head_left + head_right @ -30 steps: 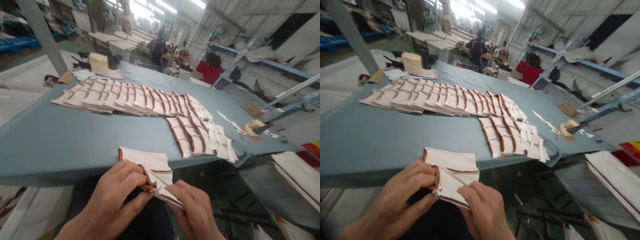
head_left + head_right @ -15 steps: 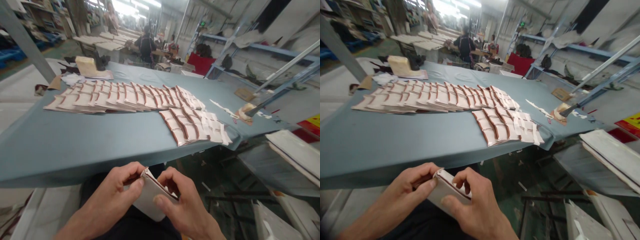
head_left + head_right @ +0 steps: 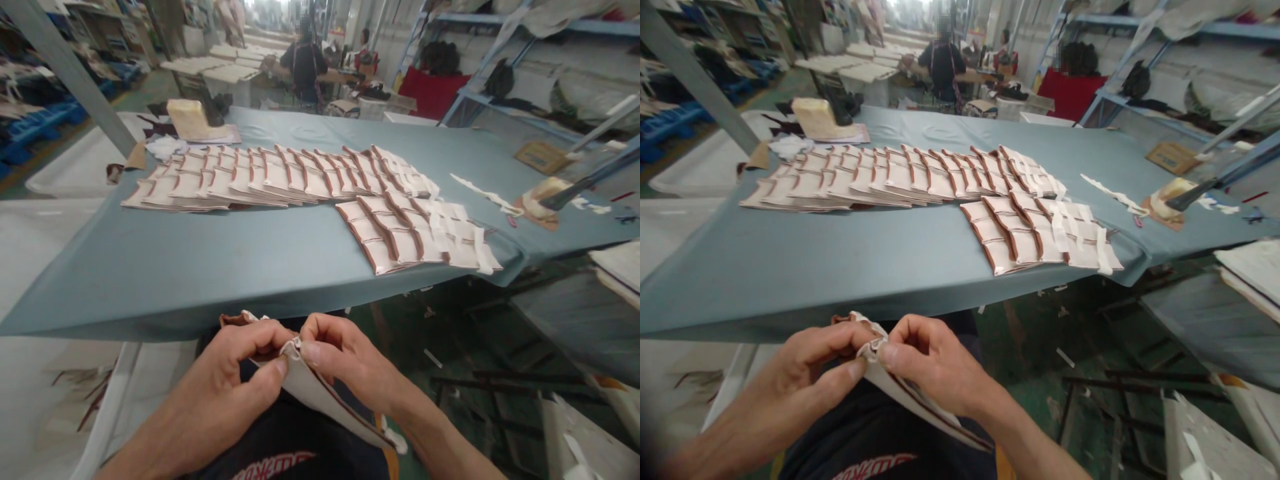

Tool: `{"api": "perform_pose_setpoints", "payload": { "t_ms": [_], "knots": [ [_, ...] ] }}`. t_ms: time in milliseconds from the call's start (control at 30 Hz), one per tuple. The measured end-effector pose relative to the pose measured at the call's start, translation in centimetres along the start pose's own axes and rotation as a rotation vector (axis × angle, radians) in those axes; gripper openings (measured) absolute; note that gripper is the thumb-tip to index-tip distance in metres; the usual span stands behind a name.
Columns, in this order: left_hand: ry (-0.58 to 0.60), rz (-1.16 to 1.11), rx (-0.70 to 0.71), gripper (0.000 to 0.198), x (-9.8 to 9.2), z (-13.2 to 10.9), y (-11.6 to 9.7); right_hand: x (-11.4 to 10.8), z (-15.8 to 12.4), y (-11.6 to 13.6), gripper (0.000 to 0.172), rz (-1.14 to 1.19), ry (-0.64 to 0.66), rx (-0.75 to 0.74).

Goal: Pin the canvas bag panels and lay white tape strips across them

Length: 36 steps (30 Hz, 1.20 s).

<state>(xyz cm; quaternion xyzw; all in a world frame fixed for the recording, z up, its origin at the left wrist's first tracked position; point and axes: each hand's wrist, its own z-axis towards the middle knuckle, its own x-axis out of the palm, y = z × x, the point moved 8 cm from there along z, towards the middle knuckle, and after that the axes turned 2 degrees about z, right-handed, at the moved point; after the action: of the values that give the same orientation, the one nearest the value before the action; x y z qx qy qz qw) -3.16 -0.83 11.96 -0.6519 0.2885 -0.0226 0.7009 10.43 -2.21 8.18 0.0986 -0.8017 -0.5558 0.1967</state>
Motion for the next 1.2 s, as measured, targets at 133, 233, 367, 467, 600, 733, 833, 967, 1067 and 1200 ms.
{"api": "perform_pose_setpoints", "payload": {
  "t_ms": [133, 233, 367, 467, 600, 733, 833, 967, 1067, 1200],
  "knots": [
    [0.041, -0.071, -0.052, 0.025, 0.6, -0.1, 0.8, 0.2, -0.1, -0.6, 0.058, 0.016, 0.019, 0.012],
    [0.073, -0.138, -0.081, 0.025, 1.0, -0.1, 1.3, 0.0, -0.2, -0.6, 0.047, -0.057, -0.027, -0.013],
    [0.057, -0.186, -0.123, 0.027, 0.9, 0.1, 2.2, -0.3, -0.6, 0.5, 0.028, -0.290, -0.149, -0.131],
    [0.039, -0.158, -0.115, 0.029, 0.5, 0.2, 2.7, 0.2, -0.9, 1.2, 0.020, -0.392, -0.178, -0.229],
    [0.056, -0.087, -0.059, 0.024, 0.0, 0.0, 2.5, 0.4, -1.3, 1.8, 0.014, -0.507, -0.244, -0.341],
    [0.029, 0.024, 0.011, 0.024, -0.2, 0.1, 1.5, 0.7, -1.7, 2.8, 0.010, -0.699, -0.272, -0.481],
    [-0.042, 0.035, 0.028, 0.022, -0.2, 0.3, 1.3, 0.5, -1.6, 2.9, 0.010, -0.754, -0.326, -0.505],
    [-0.165, -0.049, -0.042, 0.022, 0.0, 0.1, 2.6, 0.2, -0.9, 1.7, 0.014, -0.597, -0.427, -0.406],
    [-0.206, -0.093, -0.100, 0.029, 0.5, -0.2, 3.6, 0.5, -0.6, 0.3, 0.016, -0.520, -0.472, -0.353],
    [-0.277, -0.045, -0.146, 0.036, 0.5, -0.7, 4.1, 1.1, -0.8, 0.1, 0.015, -0.647, -0.552, -0.433]
  ]
}}
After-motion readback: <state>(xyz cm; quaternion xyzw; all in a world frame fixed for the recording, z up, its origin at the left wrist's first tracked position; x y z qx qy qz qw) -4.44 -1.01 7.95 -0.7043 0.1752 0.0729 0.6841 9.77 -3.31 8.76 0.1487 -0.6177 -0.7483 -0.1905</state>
